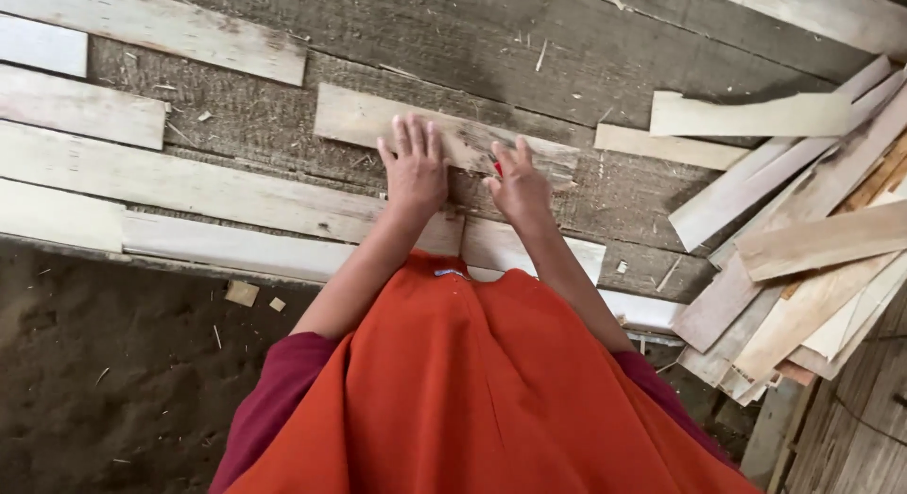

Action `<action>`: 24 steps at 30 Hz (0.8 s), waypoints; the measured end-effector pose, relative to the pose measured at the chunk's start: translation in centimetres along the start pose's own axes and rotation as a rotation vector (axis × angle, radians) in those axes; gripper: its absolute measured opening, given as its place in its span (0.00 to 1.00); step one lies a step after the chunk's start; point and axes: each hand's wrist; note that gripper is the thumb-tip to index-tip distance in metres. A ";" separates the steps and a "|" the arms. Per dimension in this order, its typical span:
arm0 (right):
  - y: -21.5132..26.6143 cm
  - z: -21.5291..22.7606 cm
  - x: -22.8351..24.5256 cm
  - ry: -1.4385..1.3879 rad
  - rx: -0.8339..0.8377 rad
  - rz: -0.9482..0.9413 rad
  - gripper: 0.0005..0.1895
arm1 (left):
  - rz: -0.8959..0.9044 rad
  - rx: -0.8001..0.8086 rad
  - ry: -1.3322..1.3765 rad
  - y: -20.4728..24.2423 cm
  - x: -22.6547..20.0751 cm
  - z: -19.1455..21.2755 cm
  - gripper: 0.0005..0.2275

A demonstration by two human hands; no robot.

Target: Trimming and shaping thin wooden planks using a utility knife while sitting on a wooden floor.

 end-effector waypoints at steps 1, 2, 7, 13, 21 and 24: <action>-0.4 -0.1 0.3 0.003 0.000 0.002 0.34 | 0.003 -0.001 0.002 -0.5 0.1 0.0 0.31; -0.6 -0.2 0.5 0.002 -0.027 0.016 0.33 | -0.004 0.066 -0.015 -0.6 0.2 -0.1 0.31; -2.4 -1.0 1.2 -0.025 -0.082 0.047 0.32 | -0.051 0.085 0.020 -0.5 1.5 1.8 0.32; -2.5 -0.3 3.7 -0.034 -0.021 0.157 0.48 | -0.152 -0.020 0.155 1.2 4.2 2.1 0.28; 1.0 1.6 4.7 -0.214 -0.072 0.151 0.46 | 0.319 0.035 0.405 3.7 6.8 2.4 0.19; 1.5 2.1 5.5 -0.334 -0.131 0.252 0.45 | 0.608 0.268 0.620 2.6 6.7 2.9 0.25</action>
Point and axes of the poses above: each hand's wrist, its own y-axis away from the middle knuckle, its own z-axis out of the back of the hand, x = y × z, and after that the axes turned 12 degrees about -x, right-handed
